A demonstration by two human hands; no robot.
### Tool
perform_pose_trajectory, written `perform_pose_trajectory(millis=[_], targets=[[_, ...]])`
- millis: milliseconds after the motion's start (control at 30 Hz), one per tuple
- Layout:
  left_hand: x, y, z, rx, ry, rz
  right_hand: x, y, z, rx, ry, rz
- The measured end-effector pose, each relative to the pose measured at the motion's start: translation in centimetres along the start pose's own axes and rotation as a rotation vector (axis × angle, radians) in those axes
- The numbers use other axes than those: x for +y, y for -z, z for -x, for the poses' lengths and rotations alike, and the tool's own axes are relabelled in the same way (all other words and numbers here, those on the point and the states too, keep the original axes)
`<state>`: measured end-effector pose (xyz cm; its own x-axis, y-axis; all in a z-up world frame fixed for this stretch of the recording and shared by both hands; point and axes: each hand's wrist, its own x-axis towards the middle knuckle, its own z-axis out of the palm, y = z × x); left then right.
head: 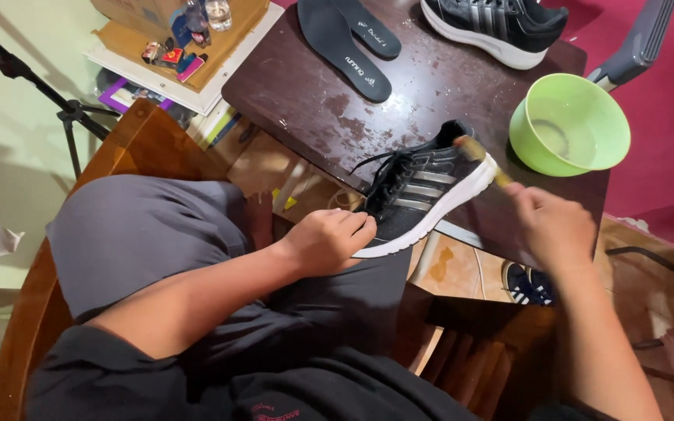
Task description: The person scrubs a black sneaker with a toothbrush, repeatedly dipping the brush into a green bowl of water. They clean the sole, sides, and laces of the shoe while holding it on their lap.
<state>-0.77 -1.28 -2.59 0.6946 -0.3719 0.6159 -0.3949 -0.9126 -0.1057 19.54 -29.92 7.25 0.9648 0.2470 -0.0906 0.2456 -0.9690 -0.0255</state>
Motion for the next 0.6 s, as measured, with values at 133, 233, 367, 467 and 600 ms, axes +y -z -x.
perform_pose_trajectory(millis=[133,233,367,467,600], targets=[[0.0,0.1,0.2,-0.059,-0.008,0.009,-3.4,2.9,3.1,-0.322,0.145,-0.018],[0.0,0.0,0.3,-0.037,-0.002,0.008,-2.7,3.3,2.2,-0.121,-0.038,-0.123],[0.1,0.0,0.0,-0.037,-0.004,-0.001,-3.9,2.4,3.3,-0.230,0.041,-0.080],[0.0,0.4,-0.1,-0.032,-0.014,-0.006,-1.8,2.0,1.4,-0.194,0.060,-0.077],[0.0,-0.1,0.2,-0.046,0.013,0.037,-1.4,0.0,0.7,-0.081,-0.052,-0.245]])
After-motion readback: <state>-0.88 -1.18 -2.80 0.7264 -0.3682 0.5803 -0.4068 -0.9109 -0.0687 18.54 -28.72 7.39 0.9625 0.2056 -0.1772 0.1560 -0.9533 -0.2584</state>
